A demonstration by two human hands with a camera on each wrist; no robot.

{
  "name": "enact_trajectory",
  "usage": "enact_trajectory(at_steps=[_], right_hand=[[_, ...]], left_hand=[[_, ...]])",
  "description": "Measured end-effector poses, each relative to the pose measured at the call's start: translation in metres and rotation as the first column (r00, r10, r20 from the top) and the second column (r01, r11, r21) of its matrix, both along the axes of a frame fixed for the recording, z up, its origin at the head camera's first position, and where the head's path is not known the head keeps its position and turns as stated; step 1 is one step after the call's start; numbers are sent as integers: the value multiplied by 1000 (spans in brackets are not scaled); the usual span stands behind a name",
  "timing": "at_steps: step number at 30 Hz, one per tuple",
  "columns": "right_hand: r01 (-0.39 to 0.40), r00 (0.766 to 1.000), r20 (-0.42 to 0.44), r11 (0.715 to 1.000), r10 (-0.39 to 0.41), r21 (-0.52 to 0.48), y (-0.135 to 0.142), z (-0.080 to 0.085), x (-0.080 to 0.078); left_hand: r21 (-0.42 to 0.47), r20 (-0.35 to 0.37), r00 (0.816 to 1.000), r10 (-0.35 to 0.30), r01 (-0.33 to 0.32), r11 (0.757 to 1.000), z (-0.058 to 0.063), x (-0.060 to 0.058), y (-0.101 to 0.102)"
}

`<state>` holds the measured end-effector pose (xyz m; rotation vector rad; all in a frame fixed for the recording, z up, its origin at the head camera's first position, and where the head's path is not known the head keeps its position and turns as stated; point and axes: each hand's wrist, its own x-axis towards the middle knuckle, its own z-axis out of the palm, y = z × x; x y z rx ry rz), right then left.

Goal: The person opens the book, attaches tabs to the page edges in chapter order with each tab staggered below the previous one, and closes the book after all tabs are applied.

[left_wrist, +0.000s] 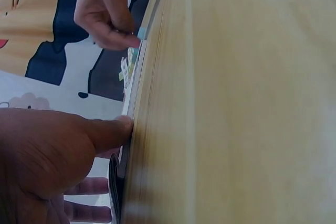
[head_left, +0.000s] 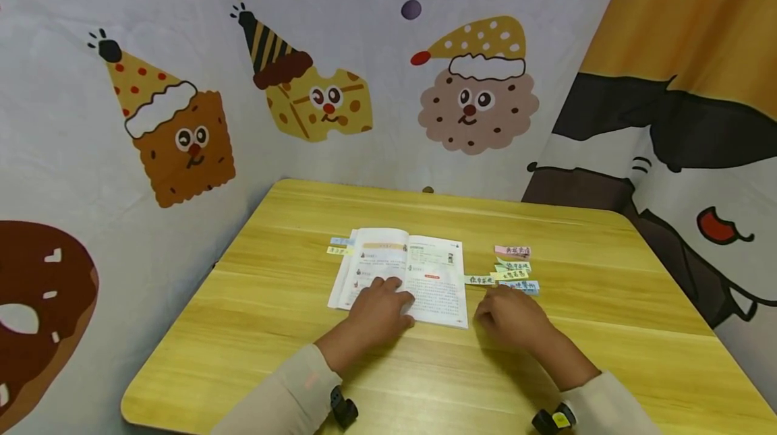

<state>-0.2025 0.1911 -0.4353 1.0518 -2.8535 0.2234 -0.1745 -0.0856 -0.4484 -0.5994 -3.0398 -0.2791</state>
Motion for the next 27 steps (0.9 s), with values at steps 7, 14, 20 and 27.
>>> enact_trajectory(at_steps=[7,14,20,27], right_hand=[[37,994,108,999,-35,-21,4,-4,9],[-59,994,83,991,69,-123,-8,-8,12],[-80,994,65,991,87,-111,-20,-16,10],[-65,998,-5,996,65,-69,-26,-20,9]], left_hand=[[26,-21,1000,-20,21,999,0,-1,-2],[30,-87,994,-66,69,997,-2,0,-4],[16,-71,996,-59,60,998,0,1,-2],[5,-61,998,-25,25,1000,2,3,3]])
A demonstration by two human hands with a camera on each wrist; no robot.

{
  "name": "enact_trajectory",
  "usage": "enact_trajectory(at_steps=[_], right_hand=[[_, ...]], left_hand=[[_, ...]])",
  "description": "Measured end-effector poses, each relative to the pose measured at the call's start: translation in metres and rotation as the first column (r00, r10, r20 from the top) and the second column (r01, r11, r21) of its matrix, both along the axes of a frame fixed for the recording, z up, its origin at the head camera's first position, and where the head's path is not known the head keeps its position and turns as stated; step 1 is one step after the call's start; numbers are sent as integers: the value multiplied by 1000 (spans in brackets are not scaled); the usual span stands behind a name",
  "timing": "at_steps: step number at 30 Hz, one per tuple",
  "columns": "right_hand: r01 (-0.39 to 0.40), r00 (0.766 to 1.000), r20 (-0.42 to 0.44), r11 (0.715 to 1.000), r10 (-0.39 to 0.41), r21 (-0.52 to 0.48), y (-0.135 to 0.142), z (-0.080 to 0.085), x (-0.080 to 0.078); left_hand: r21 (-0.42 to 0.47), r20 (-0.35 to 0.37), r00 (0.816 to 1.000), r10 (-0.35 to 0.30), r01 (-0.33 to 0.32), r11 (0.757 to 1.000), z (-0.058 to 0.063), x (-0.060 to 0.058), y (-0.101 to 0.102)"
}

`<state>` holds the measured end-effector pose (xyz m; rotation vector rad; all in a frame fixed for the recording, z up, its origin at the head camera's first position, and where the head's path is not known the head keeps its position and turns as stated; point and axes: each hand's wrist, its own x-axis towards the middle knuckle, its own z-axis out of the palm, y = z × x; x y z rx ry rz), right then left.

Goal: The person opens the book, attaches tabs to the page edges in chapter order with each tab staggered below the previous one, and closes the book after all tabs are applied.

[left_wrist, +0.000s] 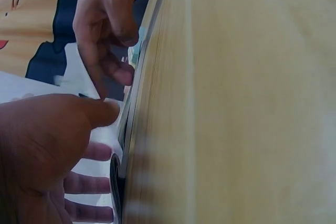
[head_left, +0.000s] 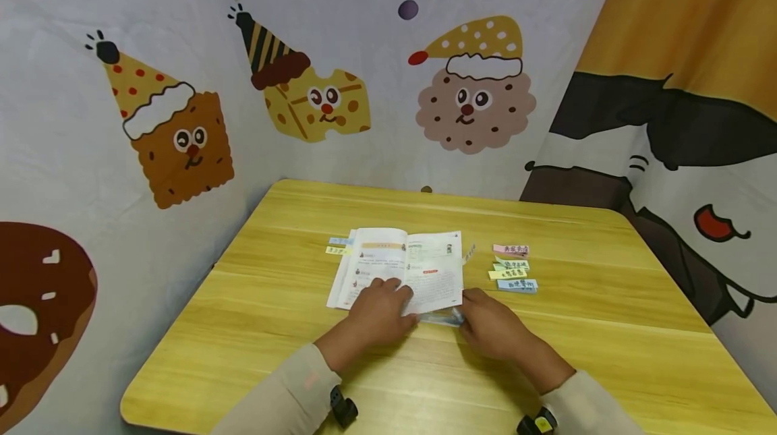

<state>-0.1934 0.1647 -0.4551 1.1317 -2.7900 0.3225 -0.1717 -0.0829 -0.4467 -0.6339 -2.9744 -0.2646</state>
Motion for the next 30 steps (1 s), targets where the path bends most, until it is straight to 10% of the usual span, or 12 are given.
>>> enact_trajectory(at_steps=[18,30], right_hand=[[87,996,-2,991,-87,100,-15,5,1],[95,995,0,990,-96,101,-14,4,3]], left_hand=[[66,6,991,134,-134,989,-6,-5,3],[266,-48,955,292,-270,925,-2,-7,-2]])
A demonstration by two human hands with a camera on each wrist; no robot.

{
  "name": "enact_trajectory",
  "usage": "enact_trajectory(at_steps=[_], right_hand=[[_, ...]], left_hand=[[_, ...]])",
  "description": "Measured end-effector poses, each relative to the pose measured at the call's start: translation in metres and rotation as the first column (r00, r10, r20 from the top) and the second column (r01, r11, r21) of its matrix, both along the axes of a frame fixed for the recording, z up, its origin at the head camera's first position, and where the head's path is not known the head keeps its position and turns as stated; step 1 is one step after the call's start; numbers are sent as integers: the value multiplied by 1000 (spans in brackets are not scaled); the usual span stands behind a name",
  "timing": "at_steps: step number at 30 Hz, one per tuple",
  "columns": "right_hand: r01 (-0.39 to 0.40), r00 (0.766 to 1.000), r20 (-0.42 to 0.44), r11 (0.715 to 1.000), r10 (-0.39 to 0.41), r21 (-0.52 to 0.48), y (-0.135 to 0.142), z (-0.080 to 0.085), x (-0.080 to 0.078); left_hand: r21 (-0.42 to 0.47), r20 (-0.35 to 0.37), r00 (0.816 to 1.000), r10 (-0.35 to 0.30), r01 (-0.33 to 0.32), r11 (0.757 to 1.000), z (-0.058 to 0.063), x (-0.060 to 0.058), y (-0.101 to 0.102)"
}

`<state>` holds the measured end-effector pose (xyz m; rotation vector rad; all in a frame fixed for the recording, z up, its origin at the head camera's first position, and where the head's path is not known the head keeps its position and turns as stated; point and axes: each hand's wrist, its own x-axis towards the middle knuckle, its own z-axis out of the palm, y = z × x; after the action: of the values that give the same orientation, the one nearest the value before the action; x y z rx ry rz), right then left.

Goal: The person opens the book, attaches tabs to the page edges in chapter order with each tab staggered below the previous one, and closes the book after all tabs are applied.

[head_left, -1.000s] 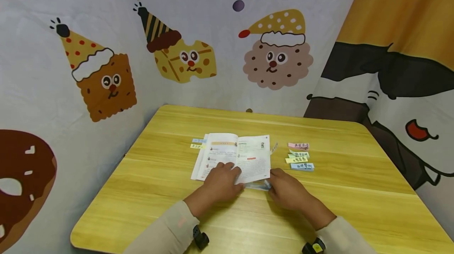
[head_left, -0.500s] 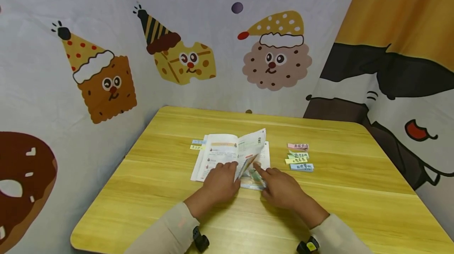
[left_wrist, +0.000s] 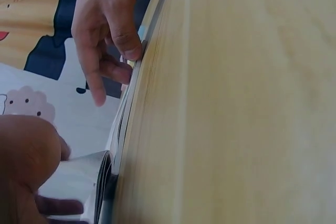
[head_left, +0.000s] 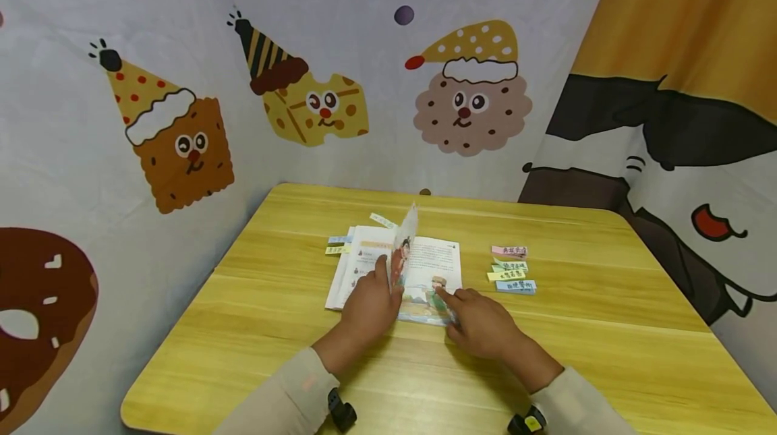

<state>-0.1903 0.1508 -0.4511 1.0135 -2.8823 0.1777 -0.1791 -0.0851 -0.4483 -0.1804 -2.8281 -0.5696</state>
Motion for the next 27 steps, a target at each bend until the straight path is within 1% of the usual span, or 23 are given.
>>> enact_trajectory(at_steps=[3,6,8,10,12,14,16,17,20,22,24,25,27], right_hand=[[3,1000,0,1000,-3,-5,0,-1,0],[3,1000,-5,1000,-3,-11,0,-1,0],[1,1000,-5,1000,-1,-17,0,-2,0],[-1,1000,-7,1000,1,-19,0,-2,0],[-5,1000,-9,1000,5,-19,1,-2,1],[-10,1000,-13,1000,10,-16,1,-3,1],[-17,1000,-13,1000,17,-13,1,-3,1],[-20,1000,-12,1000,20,-9,1,-3,1],[-26,1000,-9,1000,26,1,2,-3,1],[-28,1000,-9,1000,28,6,1,-2,1],[-32,999,-11,999,32,4,1,-1,1],[-35,999,-12,999,35,2,1,0,1],[-40,999,-13,999,40,-6,2,0,1]], left_hand=[[-33,-59,997,52,-54,998,-2,0,-2],[-75,-124,989,86,-95,993,-4,0,-4],[-116,-154,982,108,-127,985,-5,0,-5],[-146,-168,977,130,-155,977,-5,-1,-7],[-185,-158,977,146,-174,967,-5,-1,-8],[-213,-139,980,143,-171,962,-4,-3,-9],[-241,-117,986,120,-146,960,-3,-3,-9],[-260,-109,989,98,-124,958,-3,-3,-9],[-285,-90,996,-13,-14,958,-4,-2,-9],[-283,-84,990,-112,85,955,-4,-1,-8],[-271,-63,977,-205,181,945,-3,0,-7],[-269,-51,970,-236,214,939,-3,1,-7],[-256,-21,963,-270,256,932,-3,2,-6]])
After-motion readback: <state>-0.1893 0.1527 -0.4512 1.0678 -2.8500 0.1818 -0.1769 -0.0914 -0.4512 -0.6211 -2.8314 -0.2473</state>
